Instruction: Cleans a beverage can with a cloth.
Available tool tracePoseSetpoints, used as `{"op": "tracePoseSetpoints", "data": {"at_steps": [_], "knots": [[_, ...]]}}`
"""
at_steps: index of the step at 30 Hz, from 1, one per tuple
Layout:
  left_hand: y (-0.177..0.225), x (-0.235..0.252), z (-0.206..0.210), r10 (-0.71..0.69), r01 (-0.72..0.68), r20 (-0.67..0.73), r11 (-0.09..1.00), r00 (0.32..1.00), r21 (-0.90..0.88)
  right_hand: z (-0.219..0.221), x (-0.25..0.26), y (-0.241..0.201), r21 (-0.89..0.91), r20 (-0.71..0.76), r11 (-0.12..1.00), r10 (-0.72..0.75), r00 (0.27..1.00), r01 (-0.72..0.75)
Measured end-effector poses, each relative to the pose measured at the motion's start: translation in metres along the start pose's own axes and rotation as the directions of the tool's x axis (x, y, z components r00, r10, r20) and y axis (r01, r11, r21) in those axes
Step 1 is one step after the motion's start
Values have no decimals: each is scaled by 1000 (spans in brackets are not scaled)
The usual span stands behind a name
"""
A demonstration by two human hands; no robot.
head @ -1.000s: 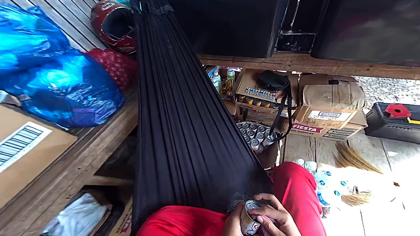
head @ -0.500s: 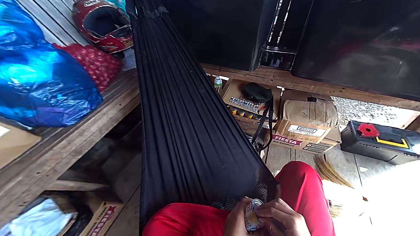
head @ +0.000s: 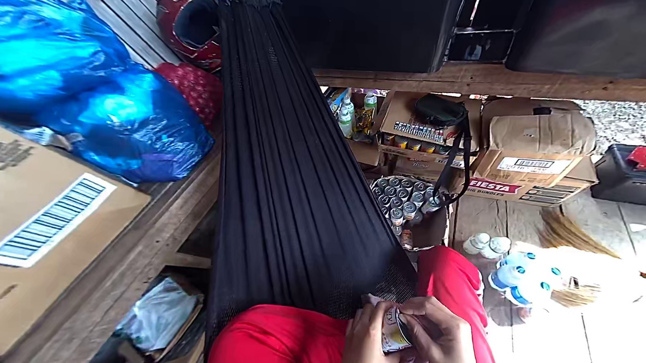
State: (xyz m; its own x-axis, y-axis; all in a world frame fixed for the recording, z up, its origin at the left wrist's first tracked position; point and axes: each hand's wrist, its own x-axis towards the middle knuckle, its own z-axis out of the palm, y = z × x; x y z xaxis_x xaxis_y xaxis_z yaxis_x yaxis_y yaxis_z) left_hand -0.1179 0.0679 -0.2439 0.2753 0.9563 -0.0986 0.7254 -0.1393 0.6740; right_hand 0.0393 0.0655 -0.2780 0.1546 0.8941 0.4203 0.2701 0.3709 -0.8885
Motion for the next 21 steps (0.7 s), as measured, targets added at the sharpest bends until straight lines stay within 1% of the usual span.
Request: {"op": "tracePoseSetpoints", "data": {"at_steps": [4,6,8,10,12,13,16,19,21], "knots": [[-18,-10,-27,7,-10,70,999,998,33,22,-13,-17,70,62,995,-69,996,65],[-19,-12,-32,-4,-1,86,998,996,64,27,-16,-15,93,53,993,-78,996,73],[-16,-10,-28,-4,-4,73,994,997,109,27,-16,-9,107,16,994,-28,999,26],[-9,-6,-20,-8,-3,81,992,997,127,19,-13,-7,108,-30,991,85,996,-81],[2,3,-8,-7,-4,93,994,996,110,4,-7,-7,103,-36,983,154,987,-149],[8,7,-1,-5,-3,96,996,995,91,-6,-3,-5,98,-20,984,152,988,-149],[23,24,23,16,-18,83,1000,996,20,-46,8,6,86,100,992,79,992,-88],[37,45,47,70,-68,78,997,995,-35,-90,24,22,70,251,997,1,968,-19],[53,62,62,93,-89,83,995,992,-54,-115,34,30,50,279,999,-2,960,-12]]}}
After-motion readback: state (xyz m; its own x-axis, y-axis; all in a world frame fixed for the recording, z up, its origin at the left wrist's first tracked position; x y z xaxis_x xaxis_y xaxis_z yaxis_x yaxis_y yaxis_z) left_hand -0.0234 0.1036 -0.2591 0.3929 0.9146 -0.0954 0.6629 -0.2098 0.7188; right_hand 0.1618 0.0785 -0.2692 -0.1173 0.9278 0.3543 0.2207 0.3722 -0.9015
